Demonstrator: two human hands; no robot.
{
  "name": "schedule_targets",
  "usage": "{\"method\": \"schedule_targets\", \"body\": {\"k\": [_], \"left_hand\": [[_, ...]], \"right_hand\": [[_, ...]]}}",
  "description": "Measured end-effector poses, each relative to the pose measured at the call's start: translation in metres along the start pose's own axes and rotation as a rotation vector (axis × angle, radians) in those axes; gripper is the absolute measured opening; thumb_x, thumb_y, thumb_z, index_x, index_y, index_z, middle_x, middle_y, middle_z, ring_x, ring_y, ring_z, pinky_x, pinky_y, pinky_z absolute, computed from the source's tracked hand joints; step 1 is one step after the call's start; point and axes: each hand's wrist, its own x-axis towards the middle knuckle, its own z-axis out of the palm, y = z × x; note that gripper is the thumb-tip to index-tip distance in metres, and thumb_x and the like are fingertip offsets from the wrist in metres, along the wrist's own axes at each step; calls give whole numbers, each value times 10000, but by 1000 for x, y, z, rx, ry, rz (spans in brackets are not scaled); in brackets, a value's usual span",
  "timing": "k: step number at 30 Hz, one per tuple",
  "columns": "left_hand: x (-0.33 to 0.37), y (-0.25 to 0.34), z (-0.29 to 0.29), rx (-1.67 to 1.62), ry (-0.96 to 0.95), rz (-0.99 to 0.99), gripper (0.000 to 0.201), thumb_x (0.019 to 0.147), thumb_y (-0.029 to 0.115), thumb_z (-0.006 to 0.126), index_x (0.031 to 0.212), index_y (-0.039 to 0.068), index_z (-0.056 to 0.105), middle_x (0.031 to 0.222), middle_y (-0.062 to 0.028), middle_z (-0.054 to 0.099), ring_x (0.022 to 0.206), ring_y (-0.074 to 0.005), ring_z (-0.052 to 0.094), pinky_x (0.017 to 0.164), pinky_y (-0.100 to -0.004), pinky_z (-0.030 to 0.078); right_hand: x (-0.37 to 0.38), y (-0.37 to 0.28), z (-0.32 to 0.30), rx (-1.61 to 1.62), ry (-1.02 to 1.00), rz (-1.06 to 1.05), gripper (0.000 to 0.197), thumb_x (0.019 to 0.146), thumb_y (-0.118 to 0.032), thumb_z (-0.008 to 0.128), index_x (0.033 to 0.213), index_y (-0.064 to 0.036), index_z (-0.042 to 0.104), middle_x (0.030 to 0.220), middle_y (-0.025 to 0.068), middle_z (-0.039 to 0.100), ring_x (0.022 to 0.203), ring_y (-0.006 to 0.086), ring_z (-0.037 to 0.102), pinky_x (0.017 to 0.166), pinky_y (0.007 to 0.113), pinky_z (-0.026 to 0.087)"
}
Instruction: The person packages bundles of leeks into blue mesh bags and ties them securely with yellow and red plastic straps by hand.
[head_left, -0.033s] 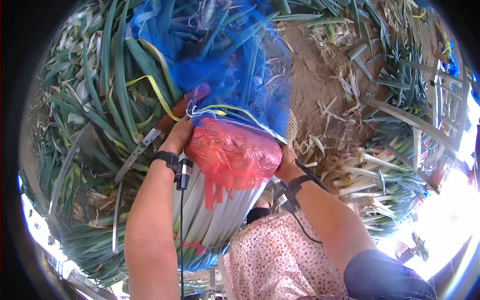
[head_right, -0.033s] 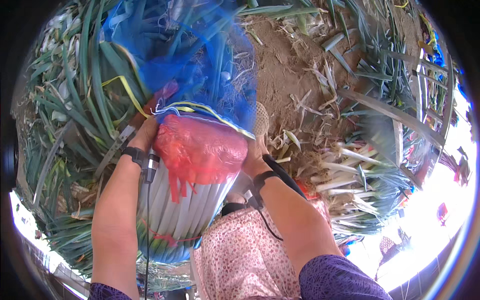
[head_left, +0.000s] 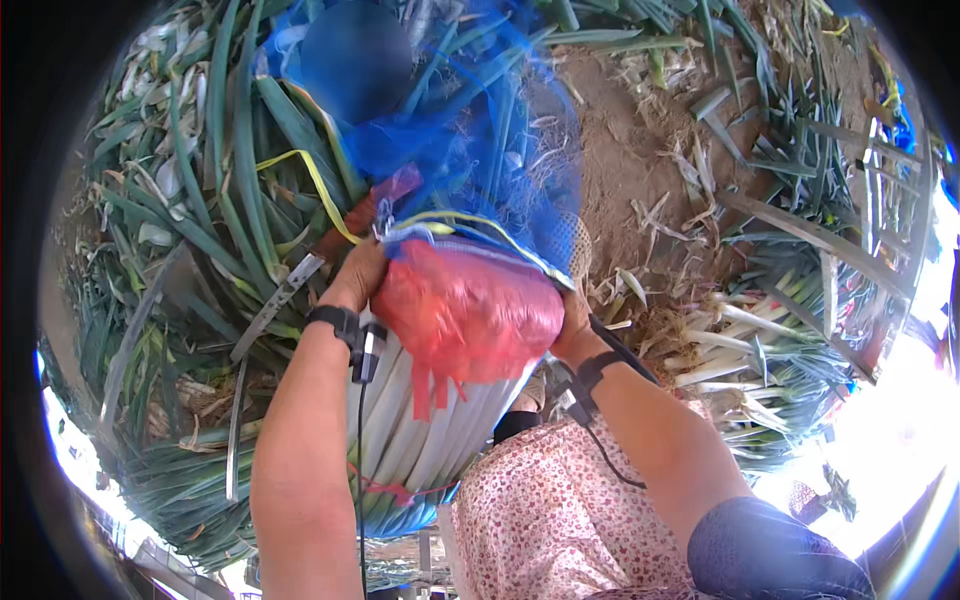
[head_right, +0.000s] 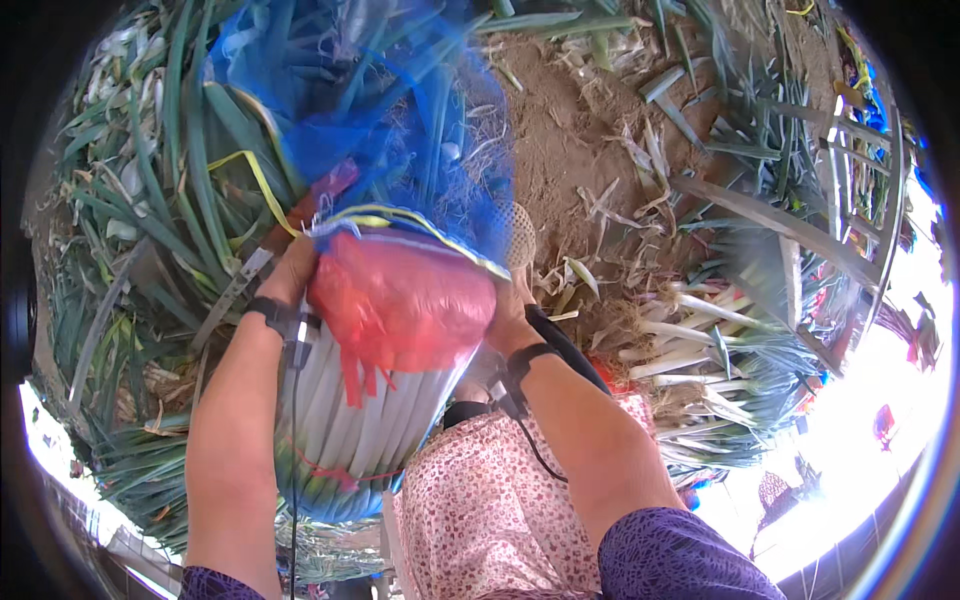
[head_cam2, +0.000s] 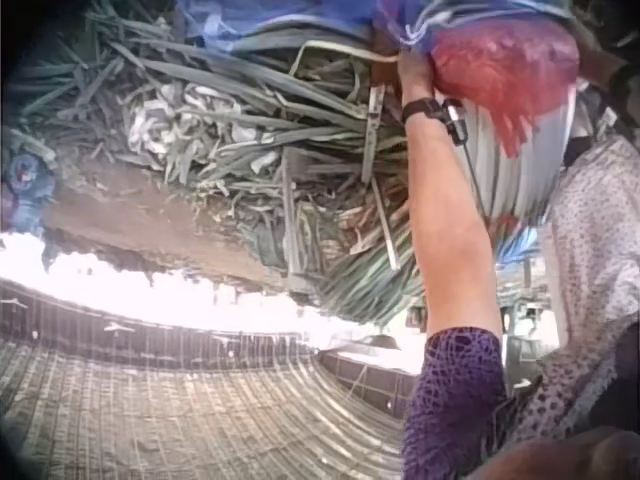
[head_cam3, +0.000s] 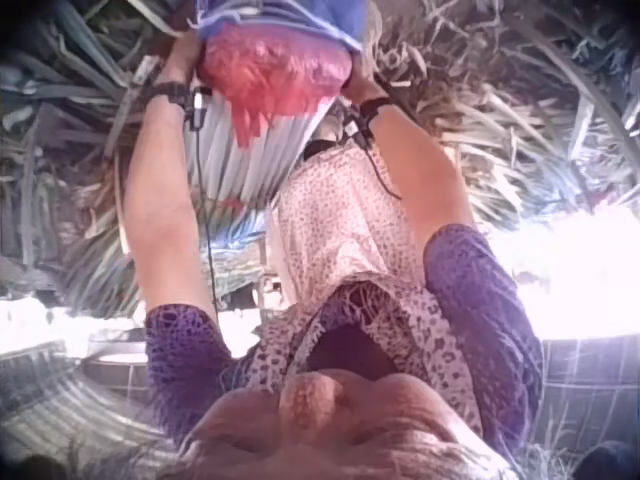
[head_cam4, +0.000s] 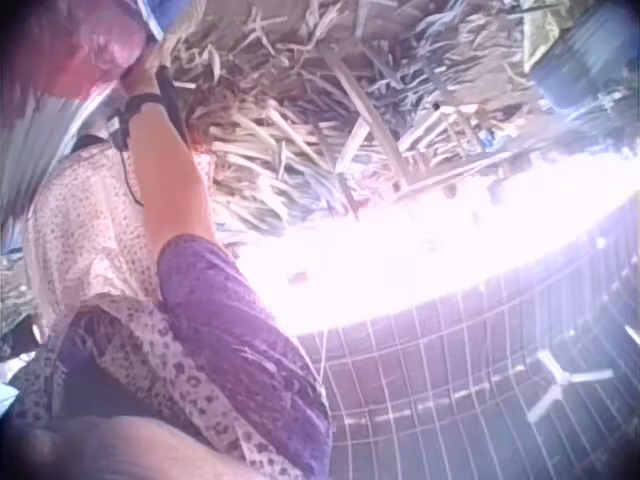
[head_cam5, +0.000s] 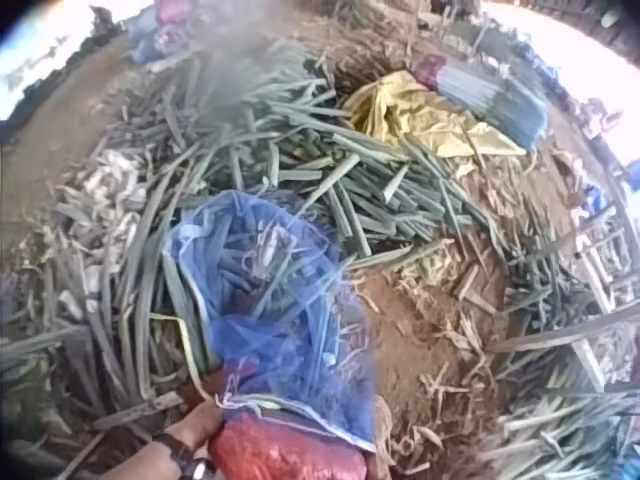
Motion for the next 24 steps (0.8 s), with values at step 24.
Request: {"method": "schedule_targets", "body": {"k": [24], "left_hand": [[-188,-14,-36,-103,233,167,498,724,298,586,1077,-45,512,971,-127,581,859,-183,533,778,-267,402]], "right_hand": [[-140,-66,94,159,239,590,323,862,-302,399,1020,-55,533,908,91,602,812,215,575,716,349,446]]}}
